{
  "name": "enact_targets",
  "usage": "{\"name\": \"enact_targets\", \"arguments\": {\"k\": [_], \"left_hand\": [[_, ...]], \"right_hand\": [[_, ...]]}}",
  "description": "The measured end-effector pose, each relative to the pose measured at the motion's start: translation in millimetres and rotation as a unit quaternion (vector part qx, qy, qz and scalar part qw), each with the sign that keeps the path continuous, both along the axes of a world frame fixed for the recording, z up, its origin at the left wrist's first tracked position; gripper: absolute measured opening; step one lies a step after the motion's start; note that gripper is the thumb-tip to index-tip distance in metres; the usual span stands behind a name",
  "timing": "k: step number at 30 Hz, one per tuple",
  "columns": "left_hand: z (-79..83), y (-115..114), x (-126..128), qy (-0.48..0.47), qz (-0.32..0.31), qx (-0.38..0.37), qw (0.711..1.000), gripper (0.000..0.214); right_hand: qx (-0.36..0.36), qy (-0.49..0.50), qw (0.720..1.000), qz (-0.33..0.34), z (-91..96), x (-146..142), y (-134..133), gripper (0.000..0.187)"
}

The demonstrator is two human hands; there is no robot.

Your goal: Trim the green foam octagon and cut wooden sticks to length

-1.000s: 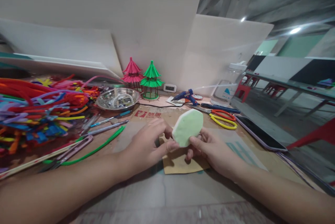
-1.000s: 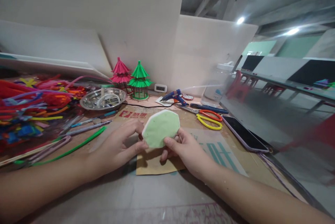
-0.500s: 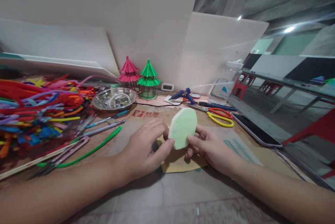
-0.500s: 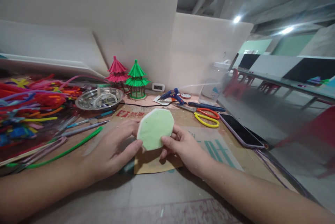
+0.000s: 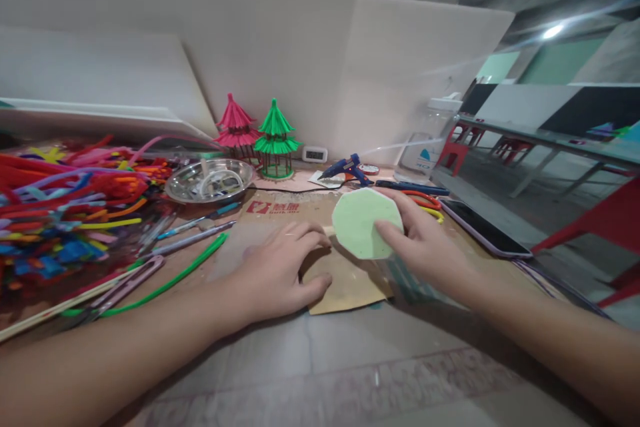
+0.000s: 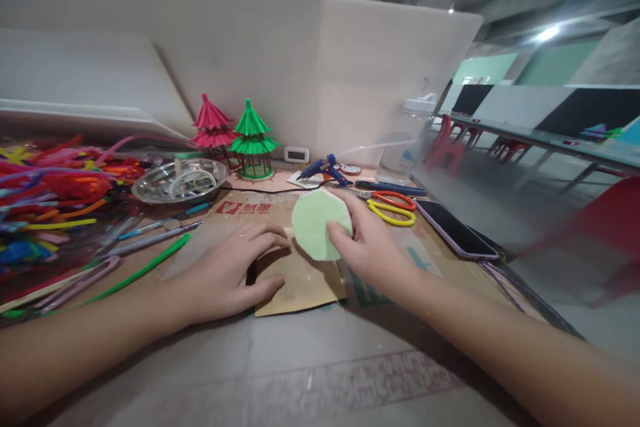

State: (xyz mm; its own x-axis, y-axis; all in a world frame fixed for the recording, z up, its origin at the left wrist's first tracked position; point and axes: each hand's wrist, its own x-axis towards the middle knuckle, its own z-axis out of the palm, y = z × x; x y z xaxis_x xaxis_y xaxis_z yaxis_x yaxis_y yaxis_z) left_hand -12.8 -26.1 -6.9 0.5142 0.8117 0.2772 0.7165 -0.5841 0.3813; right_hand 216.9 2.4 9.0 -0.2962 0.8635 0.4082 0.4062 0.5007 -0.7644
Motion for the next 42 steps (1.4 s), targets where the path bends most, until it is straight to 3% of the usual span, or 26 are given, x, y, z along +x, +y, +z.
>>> {"name": "enact_targets", "arguments": {"k": [3, 7, 12, 17, 20, 25, 28, 34, 39, 42], "left_hand": [[-2.8, 2.1, 1.1, 0.048, 0.001, -0.027, 0.998, 0.036], [-4.0, 3.0, 2.9, 0.070, 0.001, -0.033, 0.997, 0.035], [-4.5, 4.0, 2.7, 0.078, -0.002, -0.029, 0.997, 0.034], [-3.9, 5.0, 3.9, 0.084, -0.006, -0.026, 0.996, 0.034], [-4.4, 4.6, 4.0, 0.088, -0.009, -0.020, 0.996, 0.034], [-5.9, 4.1, 3.3, 0.095, 0.001, -0.014, 0.995, 0.034], [-5.6, 3.7, 3.1, 0.081, -0.001, -0.010, 0.997, 0.033], [-4.5, 3.7, 3.3, 0.079, -0.011, -0.014, 0.997, 0.032], [-4.0, 3.9, 4.1, 0.086, -0.017, -0.008, 0.996, 0.031], [-3.0, 3.0, 4.4, 0.087, -0.007, -0.012, 0.996, 0.032]], "right_hand": [[0.069, -0.119, 0.990, -0.014, -5.5, 5.1, 10.9, 0.051], [0.133, -0.147, 0.980, -0.007, -15.6, 6.8, 9.1, 0.061], [0.093, -0.132, 0.987, 0.007, -16.1, 7.1, 1.0, 0.071], [0.005, -0.142, 0.990, 0.027, -18.6, 4.5, -2.1, 0.055], [0.030, -0.167, 0.985, 0.018, -24.0, 0.0, 2.5, 0.049], [0.066, -0.186, 0.980, 0.003, -26.4, -11.7, 23.6, 0.054], [0.047, -0.233, 0.971, 0.039, -16.0, -11.9, 20.7, 0.043], [0.005, -0.295, 0.952, 0.084, 14.3, 9.2, -19.8, 0.012], [0.045, -0.232, 0.971, 0.019, 1.2, 2.1, -0.4, 0.023], [0.041, -0.207, 0.977, 0.021, -10.2, -5.9, 15.8, 0.031]]}}
